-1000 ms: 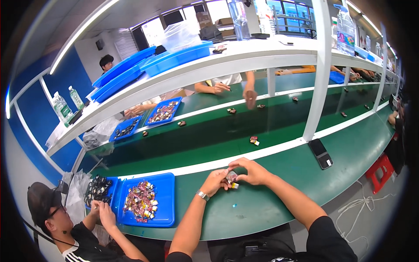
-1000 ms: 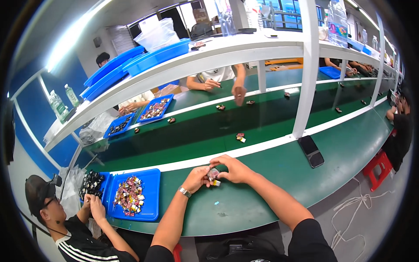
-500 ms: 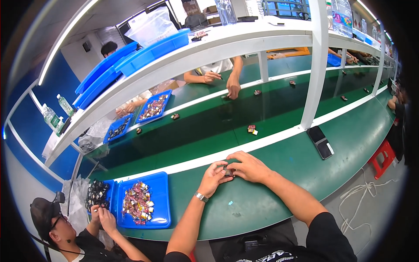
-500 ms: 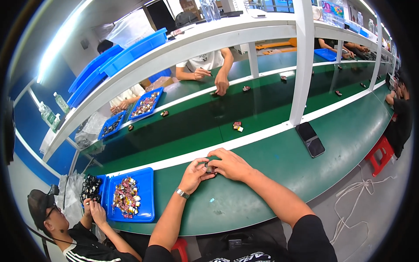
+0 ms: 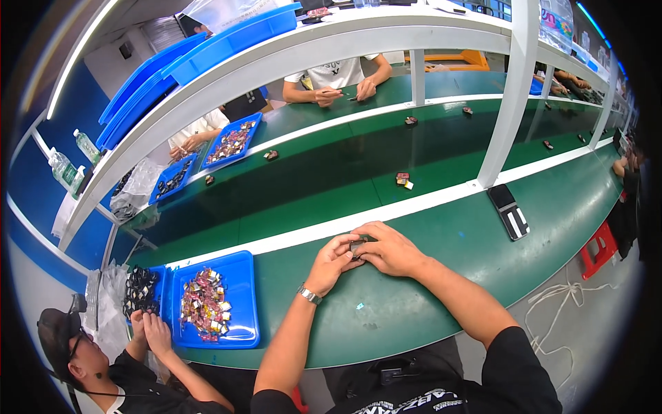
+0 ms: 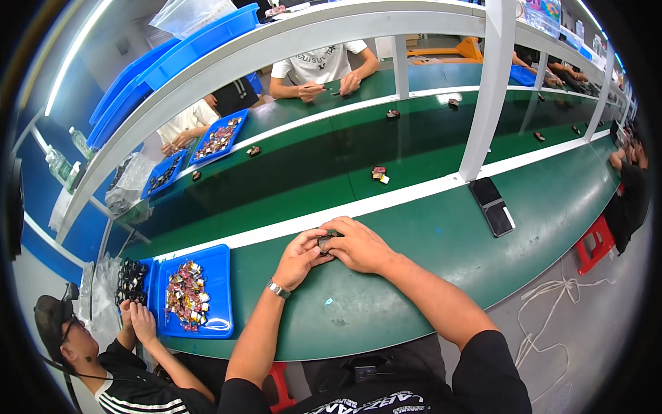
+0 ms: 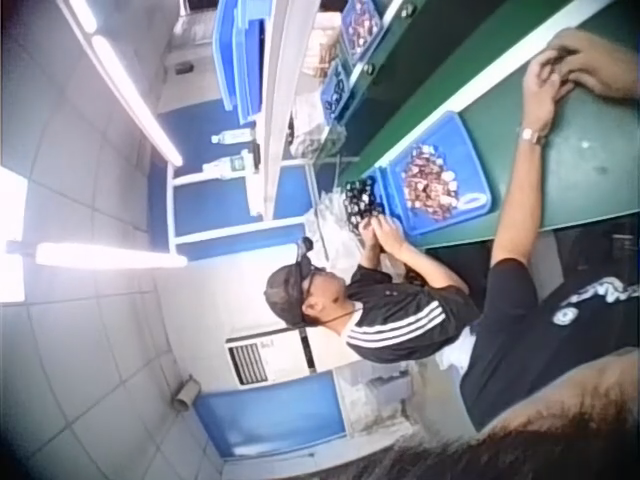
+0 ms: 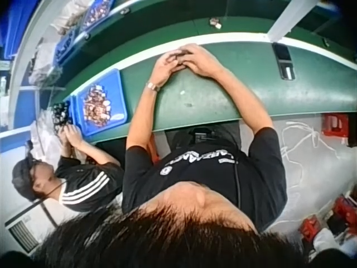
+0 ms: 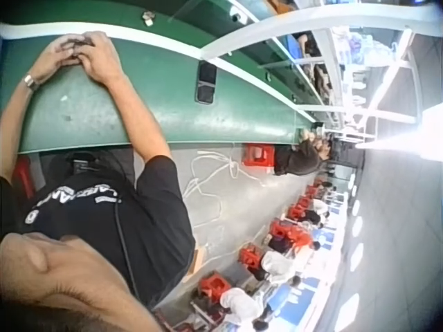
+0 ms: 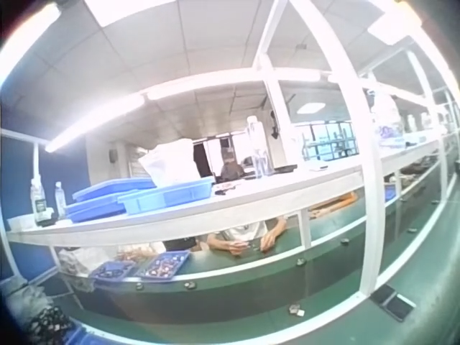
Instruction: The person is seen assembling small electronic components, specifically attaching small stickers or labels onto electronic parts on a production line.
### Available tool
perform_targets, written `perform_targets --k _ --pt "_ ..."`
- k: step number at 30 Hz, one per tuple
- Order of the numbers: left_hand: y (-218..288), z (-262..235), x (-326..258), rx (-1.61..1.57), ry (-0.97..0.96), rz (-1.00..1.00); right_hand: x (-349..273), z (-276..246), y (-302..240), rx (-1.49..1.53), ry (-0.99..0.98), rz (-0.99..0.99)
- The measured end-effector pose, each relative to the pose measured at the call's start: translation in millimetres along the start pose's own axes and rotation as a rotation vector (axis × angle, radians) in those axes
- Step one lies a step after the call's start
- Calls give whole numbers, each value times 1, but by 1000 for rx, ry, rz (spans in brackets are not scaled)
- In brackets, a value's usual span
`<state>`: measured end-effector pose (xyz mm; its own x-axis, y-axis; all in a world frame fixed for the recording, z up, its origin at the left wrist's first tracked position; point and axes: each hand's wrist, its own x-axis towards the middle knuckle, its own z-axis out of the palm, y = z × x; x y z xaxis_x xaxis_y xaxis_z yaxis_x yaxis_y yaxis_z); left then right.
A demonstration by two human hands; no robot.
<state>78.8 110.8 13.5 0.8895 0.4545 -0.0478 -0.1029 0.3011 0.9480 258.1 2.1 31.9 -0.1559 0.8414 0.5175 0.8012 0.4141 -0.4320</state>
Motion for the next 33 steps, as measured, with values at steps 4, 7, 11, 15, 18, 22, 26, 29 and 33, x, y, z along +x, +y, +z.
perform_targets --k 4,7,11,15,18,22,26,29,33 --pt "-1 -2 -1 -2 -97 78 -1 3 -5 194 60 163" --pt "-1 -3 0 -9 -75 61 -2 6 -5 224 64 207" --pt "-2 -4 0 -5 -77 47 -4 6 -4 251 51 223" --pt "-3 -3 -1 7 -76 -1 -5 3 -2 298 0 203" --pt "-2 -1 -2 8 -56 -13 -6 2 -3 340 0 188" --pt "-3 -1 -1 -5 -42 6 -6 5 -9 299 69 207" --pt "-4 0 0 -13 -23 32 -8 10 -12 272 146 231" --pt "-7 -4 -1 -26 -16 45 -7 10 -10 348 169 247" --pt "-9 -6 -1 -64 -6 20 -7 13 -4 414 167 262"
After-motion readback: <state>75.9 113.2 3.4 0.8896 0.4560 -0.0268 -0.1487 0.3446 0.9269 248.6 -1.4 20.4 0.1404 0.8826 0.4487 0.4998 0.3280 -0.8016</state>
